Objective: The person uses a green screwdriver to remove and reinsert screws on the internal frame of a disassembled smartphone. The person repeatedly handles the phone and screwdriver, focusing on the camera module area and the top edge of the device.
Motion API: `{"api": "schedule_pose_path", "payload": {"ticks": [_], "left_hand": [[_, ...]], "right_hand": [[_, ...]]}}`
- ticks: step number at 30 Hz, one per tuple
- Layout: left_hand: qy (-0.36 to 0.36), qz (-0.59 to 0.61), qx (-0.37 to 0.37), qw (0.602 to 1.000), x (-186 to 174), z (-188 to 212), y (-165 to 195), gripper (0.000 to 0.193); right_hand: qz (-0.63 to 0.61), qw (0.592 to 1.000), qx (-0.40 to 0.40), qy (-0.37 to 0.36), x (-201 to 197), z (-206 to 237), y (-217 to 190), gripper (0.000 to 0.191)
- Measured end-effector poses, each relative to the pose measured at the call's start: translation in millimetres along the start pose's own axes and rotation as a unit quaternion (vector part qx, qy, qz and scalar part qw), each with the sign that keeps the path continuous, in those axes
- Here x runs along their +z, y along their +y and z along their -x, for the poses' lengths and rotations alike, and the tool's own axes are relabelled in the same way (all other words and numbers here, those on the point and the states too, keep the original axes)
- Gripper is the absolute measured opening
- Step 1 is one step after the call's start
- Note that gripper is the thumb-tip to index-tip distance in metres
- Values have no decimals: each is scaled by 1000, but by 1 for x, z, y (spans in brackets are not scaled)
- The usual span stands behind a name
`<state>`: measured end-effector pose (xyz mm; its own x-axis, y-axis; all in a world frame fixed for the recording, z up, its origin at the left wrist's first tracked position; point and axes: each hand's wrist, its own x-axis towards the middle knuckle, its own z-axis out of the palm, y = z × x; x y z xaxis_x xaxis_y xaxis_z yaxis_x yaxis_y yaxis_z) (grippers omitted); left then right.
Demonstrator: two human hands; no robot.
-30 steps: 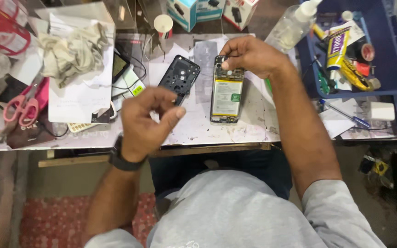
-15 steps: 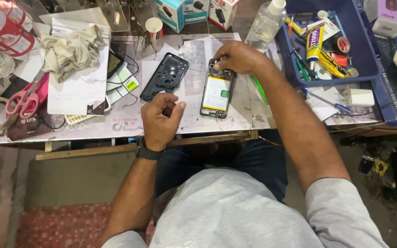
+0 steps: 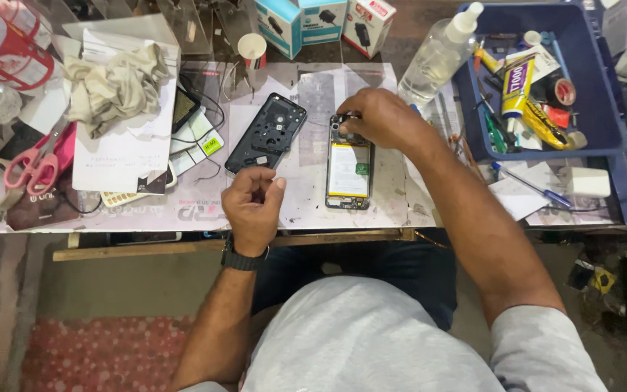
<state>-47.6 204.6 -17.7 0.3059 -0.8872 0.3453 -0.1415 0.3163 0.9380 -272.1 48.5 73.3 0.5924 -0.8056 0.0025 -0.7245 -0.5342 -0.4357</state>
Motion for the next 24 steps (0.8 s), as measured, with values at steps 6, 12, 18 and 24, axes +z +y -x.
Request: {"api": "schedule_pose_path", "payload": {"ticks": [6, 12, 18, 24], "left_hand": [[29, 61, -17, 998, -5, 6, -10, 16], [72, 96, -5, 993, -12, 9, -4, 17], [121, -59, 81, 988, -43, 13, 6, 21], [125, -97, 55, 986, -61, 4, -5, 20]], "right_hand": [[48, 994, -72, 71, 8, 10, 13, 32], [-12, 992, -52, 119, 6, 46, 2, 24], [-45, 986, -14, 158, 15, 68, -4, 13], [-47, 988, -6, 148, 16, 64, -7, 16]]}}
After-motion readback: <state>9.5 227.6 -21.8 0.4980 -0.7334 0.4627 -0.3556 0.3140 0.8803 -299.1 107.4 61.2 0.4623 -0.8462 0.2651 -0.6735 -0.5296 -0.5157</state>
